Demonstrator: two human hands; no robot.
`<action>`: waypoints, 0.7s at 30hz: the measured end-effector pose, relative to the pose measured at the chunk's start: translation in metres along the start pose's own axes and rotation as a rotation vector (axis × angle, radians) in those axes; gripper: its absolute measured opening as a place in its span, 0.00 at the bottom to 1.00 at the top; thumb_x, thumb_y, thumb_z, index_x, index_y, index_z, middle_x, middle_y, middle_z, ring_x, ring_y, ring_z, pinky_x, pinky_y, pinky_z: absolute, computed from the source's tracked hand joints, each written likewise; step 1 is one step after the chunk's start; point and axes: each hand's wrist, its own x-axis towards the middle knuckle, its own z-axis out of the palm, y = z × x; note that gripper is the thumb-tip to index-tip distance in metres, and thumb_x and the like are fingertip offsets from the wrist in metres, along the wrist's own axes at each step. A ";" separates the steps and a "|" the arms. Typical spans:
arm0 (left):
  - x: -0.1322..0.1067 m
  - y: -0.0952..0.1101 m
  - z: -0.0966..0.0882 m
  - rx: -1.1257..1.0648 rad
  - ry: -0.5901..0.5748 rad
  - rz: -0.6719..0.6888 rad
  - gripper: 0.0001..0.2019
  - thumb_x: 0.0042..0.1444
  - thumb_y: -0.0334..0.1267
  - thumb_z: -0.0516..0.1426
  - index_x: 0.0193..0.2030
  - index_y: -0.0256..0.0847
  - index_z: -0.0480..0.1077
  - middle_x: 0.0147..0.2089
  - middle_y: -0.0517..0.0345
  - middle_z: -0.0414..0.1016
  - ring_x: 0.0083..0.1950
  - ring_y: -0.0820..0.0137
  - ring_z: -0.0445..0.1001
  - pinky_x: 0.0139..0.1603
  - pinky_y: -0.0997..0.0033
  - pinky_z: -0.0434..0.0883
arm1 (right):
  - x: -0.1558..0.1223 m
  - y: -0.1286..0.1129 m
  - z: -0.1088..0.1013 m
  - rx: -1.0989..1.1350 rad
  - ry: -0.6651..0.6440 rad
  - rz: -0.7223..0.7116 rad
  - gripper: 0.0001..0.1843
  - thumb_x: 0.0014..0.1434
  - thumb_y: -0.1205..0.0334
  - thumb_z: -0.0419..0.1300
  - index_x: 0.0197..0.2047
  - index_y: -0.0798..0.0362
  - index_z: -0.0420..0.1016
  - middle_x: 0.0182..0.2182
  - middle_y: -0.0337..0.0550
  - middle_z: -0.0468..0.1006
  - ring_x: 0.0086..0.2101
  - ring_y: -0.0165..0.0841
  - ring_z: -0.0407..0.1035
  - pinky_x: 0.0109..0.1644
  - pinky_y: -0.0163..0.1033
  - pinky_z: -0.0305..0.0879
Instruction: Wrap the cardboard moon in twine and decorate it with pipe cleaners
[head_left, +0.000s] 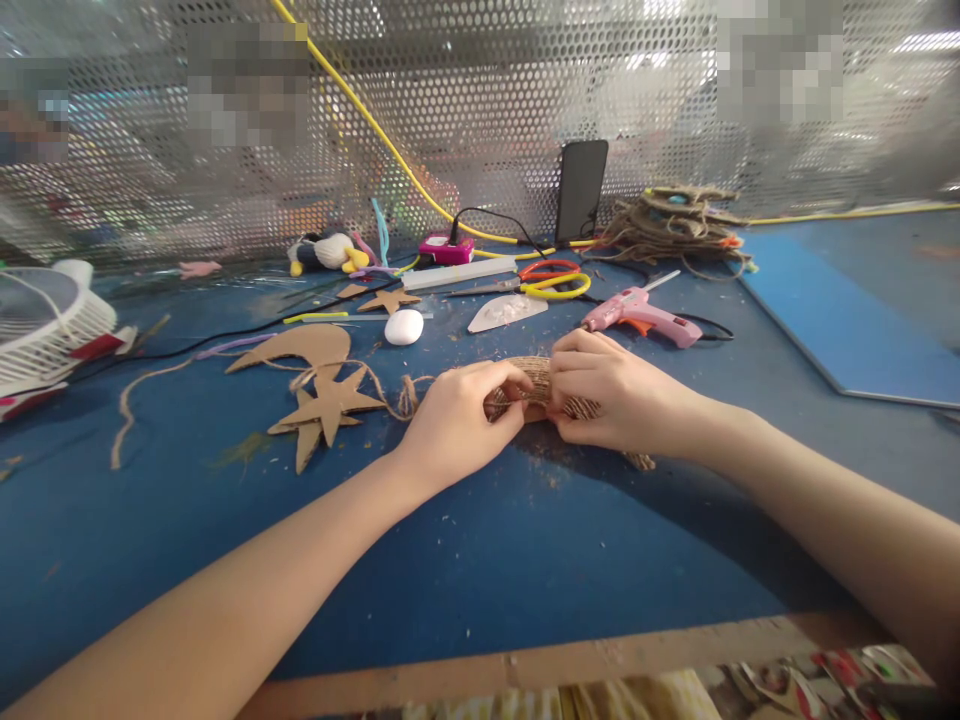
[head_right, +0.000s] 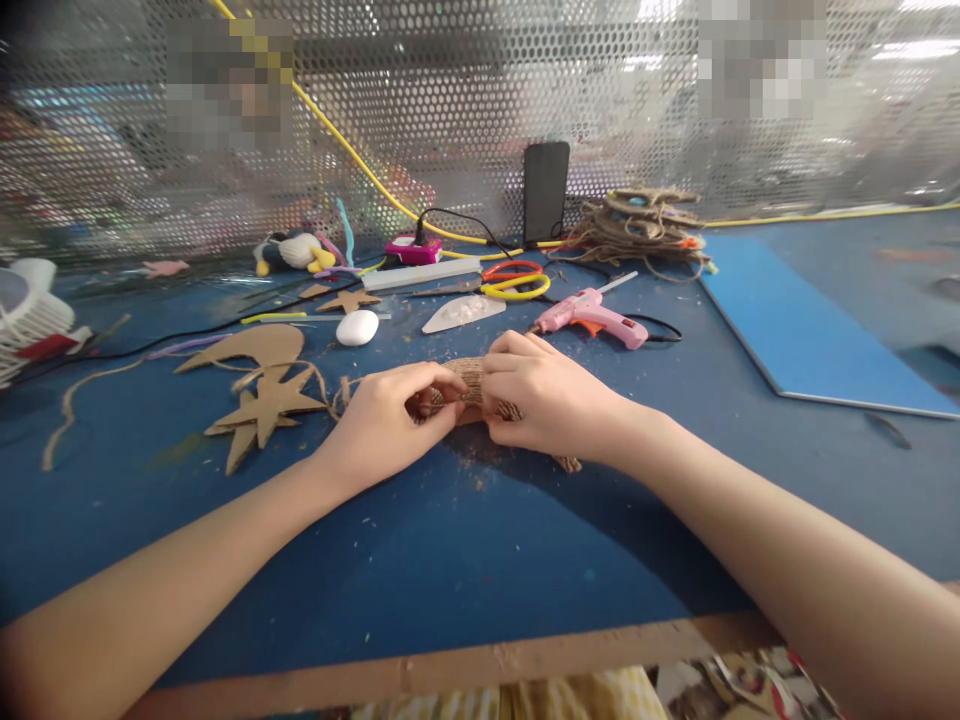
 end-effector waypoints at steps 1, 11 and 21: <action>0.000 0.000 0.000 -0.002 0.002 -0.003 0.09 0.52 0.25 0.60 0.38 0.41 0.75 0.35 0.62 0.79 0.30 0.75 0.72 0.35 0.74 0.70 | -0.001 0.002 -0.001 0.012 -0.009 -0.024 0.06 0.57 0.71 0.60 0.29 0.53 0.73 0.29 0.42 0.74 0.41 0.39 0.62 0.46 0.44 0.62; 0.000 0.001 0.000 -0.030 -0.011 -0.031 0.07 0.55 0.26 0.60 0.39 0.41 0.75 0.35 0.61 0.78 0.28 0.76 0.70 0.33 0.75 0.70 | -0.004 0.012 -0.007 0.056 -0.058 -0.065 0.06 0.59 0.69 0.60 0.34 0.51 0.78 0.34 0.44 0.79 0.41 0.37 0.67 0.47 0.45 0.63; 0.000 -0.001 -0.002 -0.071 -0.030 -0.079 0.06 0.60 0.30 0.58 0.42 0.42 0.75 0.36 0.60 0.80 0.31 0.74 0.74 0.34 0.74 0.73 | -0.003 0.016 -0.016 -0.062 0.167 0.152 0.07 0.64 0.63 0.57 0.37 0.51 0.76 0.31 0.44 0.78 0.34 0.36 0.69 0.43 0.44 0.65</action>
